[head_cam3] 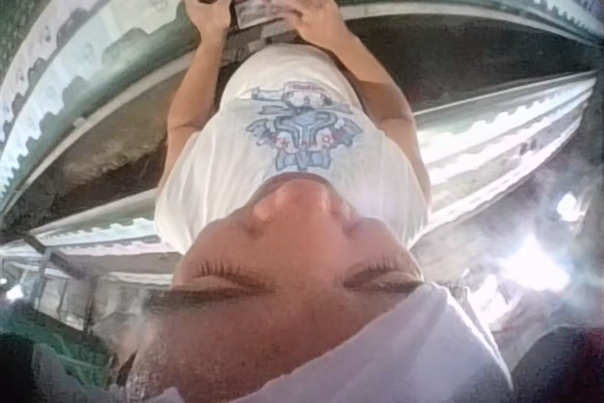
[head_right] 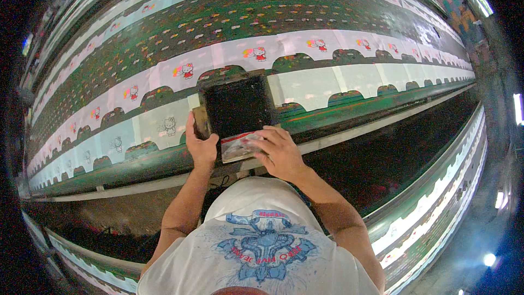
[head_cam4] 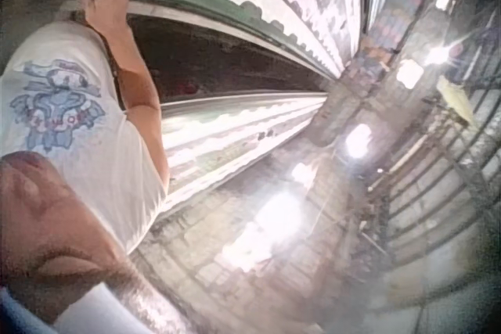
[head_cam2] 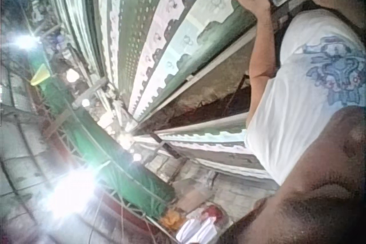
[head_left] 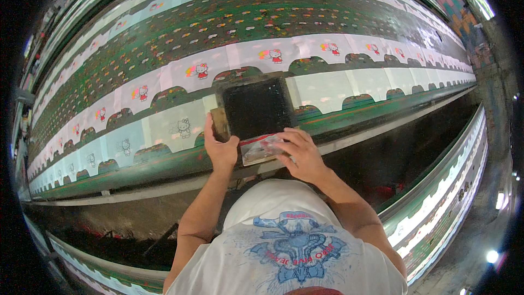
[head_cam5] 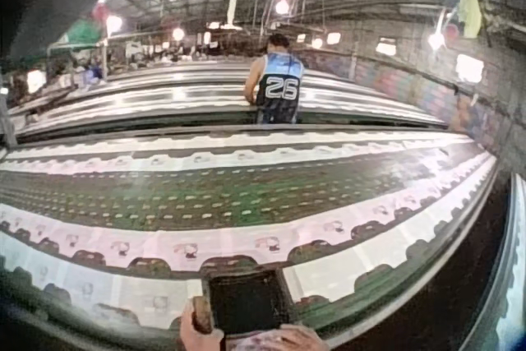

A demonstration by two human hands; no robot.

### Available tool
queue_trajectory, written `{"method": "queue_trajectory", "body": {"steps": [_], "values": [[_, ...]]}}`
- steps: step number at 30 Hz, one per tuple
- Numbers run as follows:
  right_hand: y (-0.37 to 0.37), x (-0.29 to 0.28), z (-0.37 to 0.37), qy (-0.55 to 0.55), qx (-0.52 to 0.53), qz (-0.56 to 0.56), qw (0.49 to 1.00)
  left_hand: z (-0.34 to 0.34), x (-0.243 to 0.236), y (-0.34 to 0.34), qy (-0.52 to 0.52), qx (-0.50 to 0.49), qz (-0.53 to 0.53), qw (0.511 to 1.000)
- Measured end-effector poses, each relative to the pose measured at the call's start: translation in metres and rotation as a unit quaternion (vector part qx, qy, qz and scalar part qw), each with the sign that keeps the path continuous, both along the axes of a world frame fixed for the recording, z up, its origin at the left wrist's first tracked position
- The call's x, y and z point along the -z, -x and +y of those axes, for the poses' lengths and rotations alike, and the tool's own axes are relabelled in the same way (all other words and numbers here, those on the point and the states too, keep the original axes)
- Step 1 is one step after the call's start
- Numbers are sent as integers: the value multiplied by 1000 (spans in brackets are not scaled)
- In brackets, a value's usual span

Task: The person walks to a long table and uses a small rectangular block to apply dark ink onto a continuous white fabric strip with a Hello Kitty pattern. They repeatedly press and rub the block along the fabric, creating a dark printed section.

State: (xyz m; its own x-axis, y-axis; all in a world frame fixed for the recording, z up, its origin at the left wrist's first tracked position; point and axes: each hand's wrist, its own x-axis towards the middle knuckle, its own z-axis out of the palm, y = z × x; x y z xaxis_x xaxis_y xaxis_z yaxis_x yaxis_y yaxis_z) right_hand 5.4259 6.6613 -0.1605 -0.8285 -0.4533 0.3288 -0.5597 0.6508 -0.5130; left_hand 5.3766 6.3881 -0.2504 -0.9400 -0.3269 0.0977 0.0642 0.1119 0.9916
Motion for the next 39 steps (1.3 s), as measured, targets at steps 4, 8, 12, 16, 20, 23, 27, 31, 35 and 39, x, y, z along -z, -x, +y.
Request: {"method": "queue_trajectory", "body": {"steps": [4,8,12,16,20,23,27,31,35,39], "values": [[-14,30,40,147,141,-59,977,22,-25,-1,-55,-13,-1,998],[-19,33,96,220,140,-119,958,75,-28,3,28,-27,74,997],[-14,39,163,205,136,-89,965,144,-8,14,-32,-26,61,997],[-10,43,231,205,137,-79,966,211,-1,23,-67,-16,64,996],[-6,43,278,210,117,-98,966,246,6,25,-20,-19,60,998],[-1,42,301,164,93,-62,980,263,7,28,-36,-30,55,997],[12,28,305,116,22,-26,993,278,-8,30,-43,-32,5,999],[35,14,283,14,-102,-5,995,272,4,31,-30,-42,-11,999],[56,-3,259,-68,-159,16,985,270,1,31,18,-32,-14,999],[78,3,260,-132,-174,-3,976,276,-16,29,-56,-9,-39,998]]}}
